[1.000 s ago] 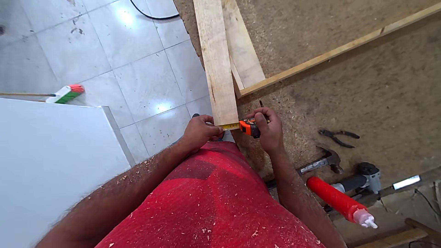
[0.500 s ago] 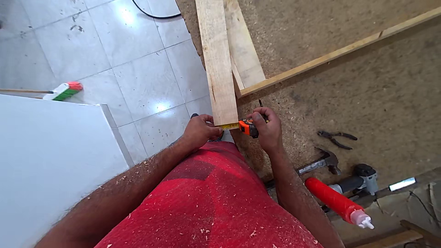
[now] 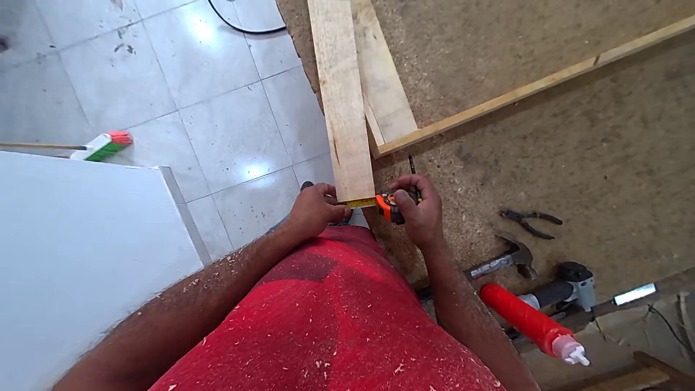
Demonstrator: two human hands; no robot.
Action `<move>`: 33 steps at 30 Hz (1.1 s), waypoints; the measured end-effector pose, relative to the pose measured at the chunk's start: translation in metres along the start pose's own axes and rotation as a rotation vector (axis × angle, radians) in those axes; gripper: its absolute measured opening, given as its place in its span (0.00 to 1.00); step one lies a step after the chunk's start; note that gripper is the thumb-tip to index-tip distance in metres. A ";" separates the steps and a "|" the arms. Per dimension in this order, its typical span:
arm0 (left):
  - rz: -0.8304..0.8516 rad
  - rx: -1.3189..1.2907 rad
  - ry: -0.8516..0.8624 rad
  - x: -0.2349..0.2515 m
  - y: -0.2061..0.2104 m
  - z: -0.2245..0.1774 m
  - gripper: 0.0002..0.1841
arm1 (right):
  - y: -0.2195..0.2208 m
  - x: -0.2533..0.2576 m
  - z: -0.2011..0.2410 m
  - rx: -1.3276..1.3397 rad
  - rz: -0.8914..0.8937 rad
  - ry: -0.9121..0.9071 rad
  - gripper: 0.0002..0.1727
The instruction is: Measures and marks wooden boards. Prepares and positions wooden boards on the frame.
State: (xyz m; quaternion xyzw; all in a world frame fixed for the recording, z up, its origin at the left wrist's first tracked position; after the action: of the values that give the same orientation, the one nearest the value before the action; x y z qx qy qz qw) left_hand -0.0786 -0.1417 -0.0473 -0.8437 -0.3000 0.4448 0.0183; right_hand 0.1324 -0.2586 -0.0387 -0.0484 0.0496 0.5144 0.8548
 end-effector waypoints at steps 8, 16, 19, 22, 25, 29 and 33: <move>0.008 0.021 0.020 0.001 -0.001 -0.001 0.22 | 0.000 0.001 -0.001 -0.005 -0.002 0.006 0.34; 0.000 0.048 0.036 0.001 -0.001 -0.001 0.23 | -0.001 0.001 -0.001 -0.002 0.003 -0.003 0.32; -0.003 0.061 0.026 0.001 -0.002 -0.002 0.22 | -0.001 0.002 -0.001 -0.004 0.005 0.002 0.33; -0.001 0.083 0.031 0.002 -0.002 -0.001 0.22 | 0.000 0.001 0.000 -0.002 -0.001 0.015 0.32; 0.005 0.095 0.034 0.002 -0.002 -0.001 0.22 | -0.001 0.001 0.001 -0.009 0.004 0.029 0.30; 0.007 0.090 0.037 0.003 -0.002 0.000 0.22 | 0.000 0.001 0.000 -0.002 -0.004 0.018 0.31; 0.014 0.091 0.033 0.003 -0.003 0.000 0.22 | 0.000 0.001 0.000 -0.008 -0.008 0.016 0.32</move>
State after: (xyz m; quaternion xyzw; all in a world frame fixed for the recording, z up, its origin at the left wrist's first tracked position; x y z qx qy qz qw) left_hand -0.0783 -0.1377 -0.0485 -0.8514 -0.2732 0.4440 0.0583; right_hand 0.1330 -0.2579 -0.0390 -0.0564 0.0543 0.5108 0.8561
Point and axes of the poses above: each hand's wrist, its own x-axis towards the middle knuckle, its own y-axis out of the palm, z = x × y, the point moved 4 cm from there along x, towards the middle knuckle, and after that the axes turned 13 degrees about x, right-handed, at the moved point
